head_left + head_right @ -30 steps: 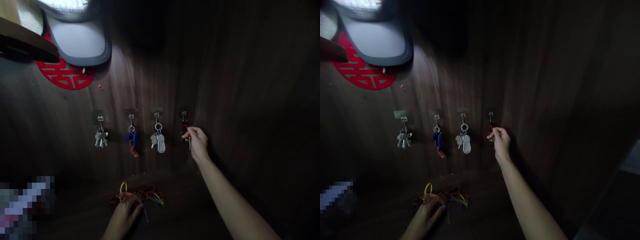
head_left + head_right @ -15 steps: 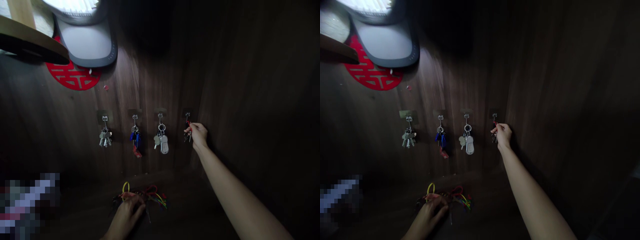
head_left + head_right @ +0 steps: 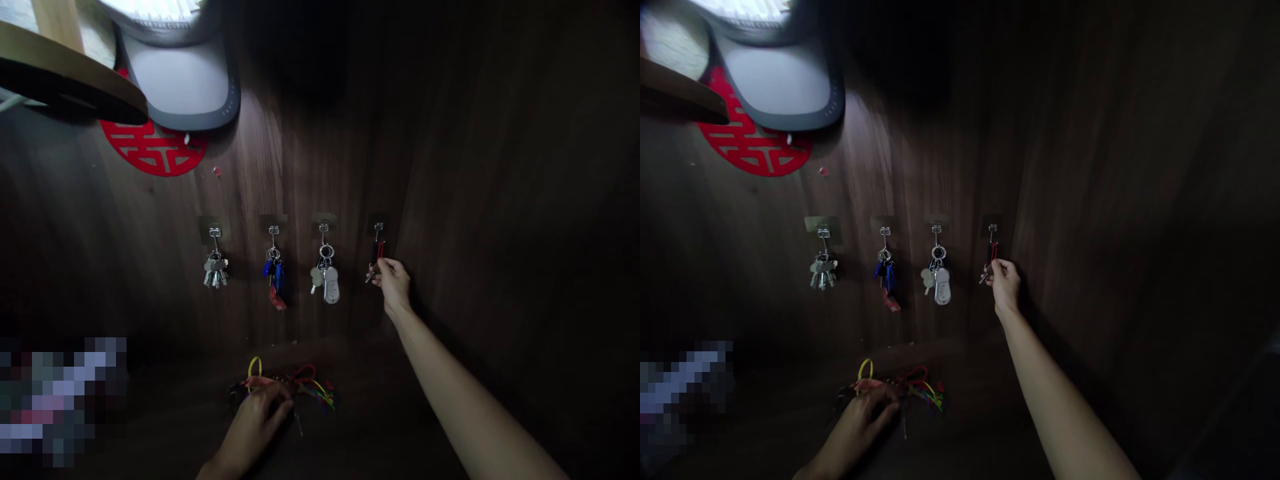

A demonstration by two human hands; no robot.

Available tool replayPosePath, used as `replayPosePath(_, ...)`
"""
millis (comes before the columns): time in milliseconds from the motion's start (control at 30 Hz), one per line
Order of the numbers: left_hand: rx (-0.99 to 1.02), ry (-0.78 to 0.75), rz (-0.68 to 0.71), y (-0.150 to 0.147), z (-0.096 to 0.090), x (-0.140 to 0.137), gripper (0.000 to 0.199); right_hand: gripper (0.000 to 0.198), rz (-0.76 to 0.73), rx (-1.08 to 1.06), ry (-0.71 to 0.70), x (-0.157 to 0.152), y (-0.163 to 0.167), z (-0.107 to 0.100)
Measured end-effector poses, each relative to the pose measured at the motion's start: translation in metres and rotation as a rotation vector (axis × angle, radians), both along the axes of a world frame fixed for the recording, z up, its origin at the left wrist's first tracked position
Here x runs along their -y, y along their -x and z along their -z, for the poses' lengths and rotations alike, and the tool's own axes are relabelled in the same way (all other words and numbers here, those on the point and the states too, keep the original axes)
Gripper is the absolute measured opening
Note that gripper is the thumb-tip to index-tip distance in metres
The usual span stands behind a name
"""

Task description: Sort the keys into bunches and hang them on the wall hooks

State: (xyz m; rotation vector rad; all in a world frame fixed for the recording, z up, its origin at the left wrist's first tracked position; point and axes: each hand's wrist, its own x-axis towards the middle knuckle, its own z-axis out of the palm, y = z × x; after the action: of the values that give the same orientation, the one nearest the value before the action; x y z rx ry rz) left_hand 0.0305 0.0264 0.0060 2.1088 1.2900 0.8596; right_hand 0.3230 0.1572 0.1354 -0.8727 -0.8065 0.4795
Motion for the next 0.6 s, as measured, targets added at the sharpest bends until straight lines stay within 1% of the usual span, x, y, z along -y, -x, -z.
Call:
replayPosePath(233,0.001,-0.018,0.028,0.002,0.001,0.001,0.016,0.04,-0.09,-0.039,0.049,0.021,0.005,0.035)
replayPosePath(433,0.01,-0.043,0.024,0.003,0.001,0.002,0.016,0.038,-0.164,-0.057,0.108,0.045,0.02,0.061)
replayPosePath(600,-0.012,-0.055,0.036,0.003,-0.001,0.003,0.016,0.038,-0.267,-0.042,0.19,0.061,0.04,0.082)
